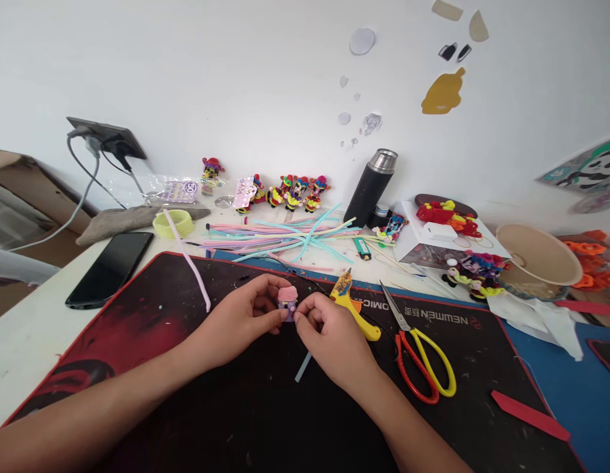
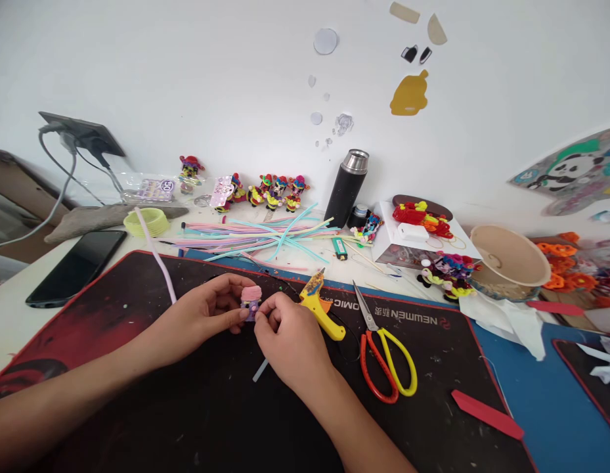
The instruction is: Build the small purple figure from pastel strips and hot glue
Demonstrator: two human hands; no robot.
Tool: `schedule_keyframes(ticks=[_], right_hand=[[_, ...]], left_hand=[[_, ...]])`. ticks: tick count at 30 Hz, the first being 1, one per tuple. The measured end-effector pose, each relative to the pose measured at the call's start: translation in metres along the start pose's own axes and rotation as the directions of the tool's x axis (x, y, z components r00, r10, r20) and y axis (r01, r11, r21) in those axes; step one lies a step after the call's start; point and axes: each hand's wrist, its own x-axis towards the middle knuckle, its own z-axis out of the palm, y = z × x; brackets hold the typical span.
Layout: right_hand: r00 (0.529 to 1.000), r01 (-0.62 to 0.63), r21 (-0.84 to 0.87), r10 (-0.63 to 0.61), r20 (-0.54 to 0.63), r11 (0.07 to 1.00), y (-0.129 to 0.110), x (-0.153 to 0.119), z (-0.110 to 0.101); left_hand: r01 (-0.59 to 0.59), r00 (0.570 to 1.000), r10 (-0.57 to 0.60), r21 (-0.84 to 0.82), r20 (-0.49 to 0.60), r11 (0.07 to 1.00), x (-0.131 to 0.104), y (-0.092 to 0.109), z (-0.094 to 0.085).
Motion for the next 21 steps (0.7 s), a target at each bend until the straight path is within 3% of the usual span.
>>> schedule_keyframes(ticks=[4,10,14,21], right_hand=[[1.000,0.001,-0.011,-0.001,-0.006,1.000,-0.001,0.000,0.000],[0.999,0.026,-0.029,-0.027,-0.029,0.999,0.001,0.001,0.000],[0.998,0.034,-0.026,-0.036,-0.049,0.999,0.001,0.001,0.001],[0.996,0.067,-0.016,-0.068,-0.062,0.998,-0.002,0.001,0.000]], left_hand=[[-0.039,0.997,0.054,0.227,-0.057,0.973,0.002,0.003,-0.001],[-0.167,0.967,0.247,0.596,-0.054,0.785,0.006,-0.004,-0.006],[-0.249,0.924,0.375,0.625,-0.074,0.739,0.001,0.000,-0.010],[-0.189,0.979,0.202,0.477,0.024,0.858,-0.005,0.006,-0.004]])
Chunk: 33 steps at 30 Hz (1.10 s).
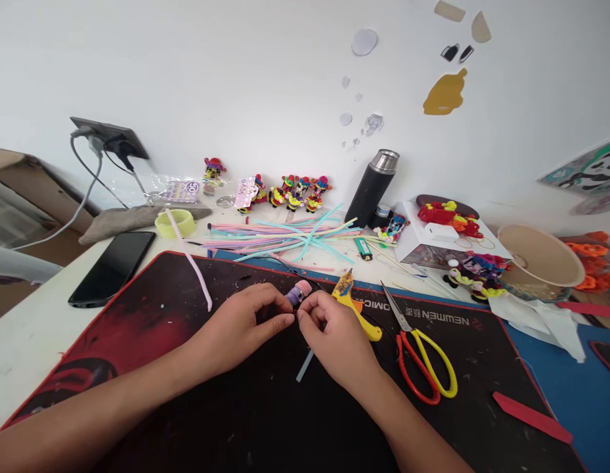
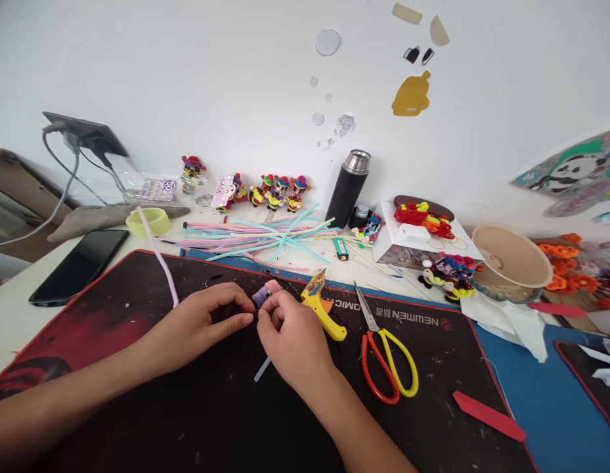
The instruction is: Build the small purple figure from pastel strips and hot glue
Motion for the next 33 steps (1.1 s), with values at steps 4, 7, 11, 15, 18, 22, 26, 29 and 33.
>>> schedule_keyframes(ticks=[4,7,11,15,18,22,26,29,33], right_hand=[[1.000,0.001,0.002,-0.001,0.003,1.000,0.001,0.000,0.002],[1.000,0.011,-0.001,-0.011,0.009,1.000,0.003,-0.002,0.003],[0.999,0.040,0.001,-0.040,0.016,0.999,0.001,-0.003,0.001],[0.998,0.051,0.025,-0.050,-0.043,0.998,-0.002,0.001,-0.007],[0.991,0.037,0.038,-0.032,-0.132,0.999,0.001,0.003,-0.016],[0.969,-0.021,0.039,0.030,-0.245,0.999,0.012,-0.005,-0.029],[0.965,-0.086,-0.128,0.051,-0.257,0.988,0.021,-0.029,-0.043],[0.971,-0.086,-0.266,0.021,-0.239,0.960,0.027,-0.045,-0.055],[0.979,-0.044,-0.434,-0.047,-0.198,0.900,0.032,-0.055,-0.066]], left_hand=[[0.013,1.000,-0.012,-0.016,0.019,1.000,0.001,0.000,0.003],[0.004,1.000,-0.004,-0.014,0.016,1.000,0.002,0.001,0.004],[-0.005,1.000,0.005,-0.012,-0.012,1.000,0.003,0.001,0.004],[-0.087,0.995,0.089,0.042,-0.038,0.995,0.003,-0.002,0.001],[-0.189,0.982,0.191,0.079,-0.014,0.979,0.004,-0.007,-0.005],[-0.375,0.927,0.369,0.147,0.069,0.915,0.006,-0.008,-0.019],[-0.486,0.874,0.468,0.193,0.131,0.853,0.013,-0.005,-0.029],[-0.496,0.868,0.482,0.157,0.118,0.854,0.026,-0.005,-0.030],[-0.524,0.846,0.503,0.099,0.176,0.846,0.046,-0.007,-0.029]])
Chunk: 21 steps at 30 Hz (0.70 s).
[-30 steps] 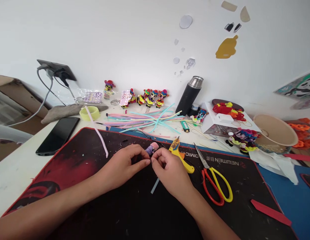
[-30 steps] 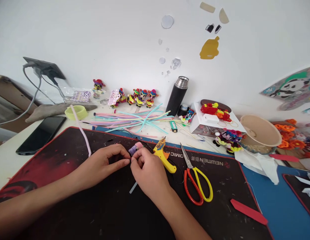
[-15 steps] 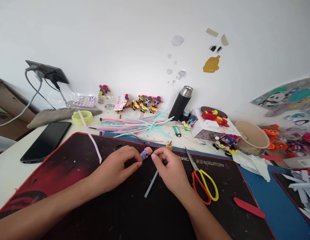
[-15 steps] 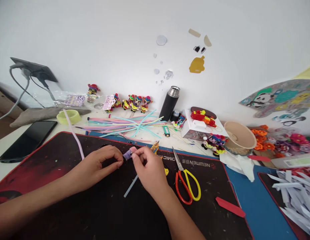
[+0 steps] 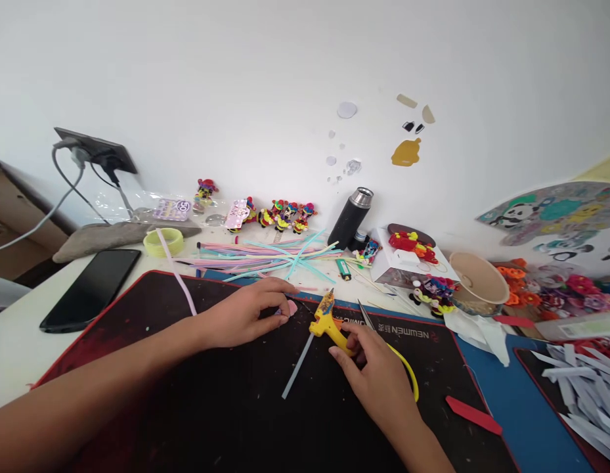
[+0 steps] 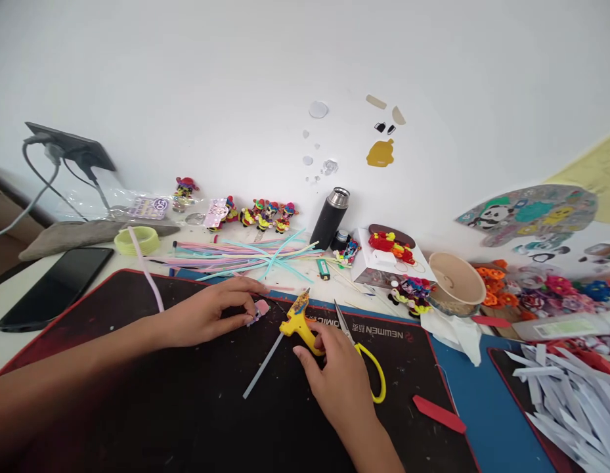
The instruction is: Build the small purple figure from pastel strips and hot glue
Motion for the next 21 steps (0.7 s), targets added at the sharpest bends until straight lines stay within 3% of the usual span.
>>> schedule_keyframes(ticks=[7,14,21], right_hand=[[0.995,0.098,-0.172,-0.091,0.045,0.980,0.004,0.003,0.007],[0.993,0.106,-0.253,-0.087,0.084,0.962,0.005,0.012,0.020],[0.996,0.067,-0.221,-0.053,0.071,0.973,0.009,0.023,0.024]], left_hand=[[-0.102,0.980,0.096,0.030,0.176,0.994,0.012,-0.001,-0.005],[-0.040,0.987,0.034,0.040,0.157,0.998,0.003,-0.010,-0.006],[-0.006,0.995,-0.008,0.132,0.104,0.991,-0.015,-0.016,-0.003]])
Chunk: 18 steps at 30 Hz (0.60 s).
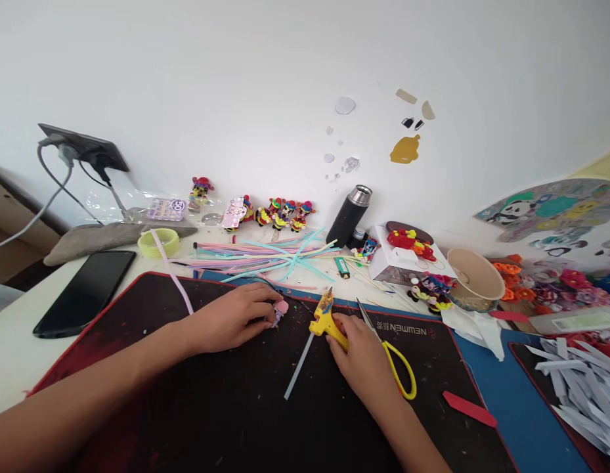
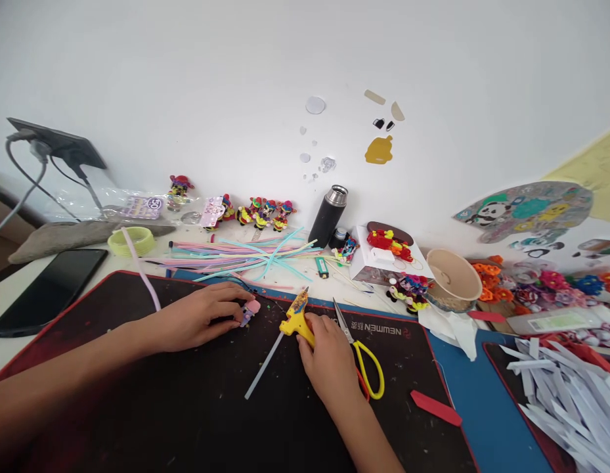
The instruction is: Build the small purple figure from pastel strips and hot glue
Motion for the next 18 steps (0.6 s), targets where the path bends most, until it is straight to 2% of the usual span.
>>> schedule_keyframes(ticks=[3,5,8,11,14,16,18], right_hand=[[0.999,-0.041,0.070,0.043,-0.025,0.997,-0.001,0.001,-0.001],[0.992,-0.105,0.175,0.116,-0.049,0.979,-0.003,0.001,-0.003],[0.966,-0.212,0.435,0.256,-0.046,0.875,-0.004,0.000,-0.007],[0.930,-0.254,0.697,0.367,-0.013,0.670,-0.004,-0.002,-0.011],[0.887,-0.242,0.892,0.460,0.044,0.383,-0.006,-0.004,-0.016],[0.875,-0.225,0.956,0.470,0.113,0.189,-0.011,-0.006,-0.019],[0.879,-0.213,0.975,0.448,0.161,0.067,-0.017,-0.010,-0.021]], left_hand=[[0.014,1.000,-0.013,0.011,-0.013,1.000,-0.006,-0.003,0.004],[0.030,0.999,-0.030,-0.004,-0.039,1.000,-0.009,-0.005,0.006],[0.050,0.995,-0.052,-0.035,-0.081,0.998,-0.014,-0.006,0.009],[0.046,0.995,-0.051,-0.056,-0.089,0.997,-0.017,-0.006,0.014],[0.047,0.994,-0.051,-0.037,-0.096,0.998,-0.019,-0.003,0.018],[0.072,0.992,-0.072,-0.003,-0.106,0.997,-0.019,0.000,0.019],[0.104,0.988,-0.100,0.033,-0.115,0.994,-0.019,0.002,0.020]])
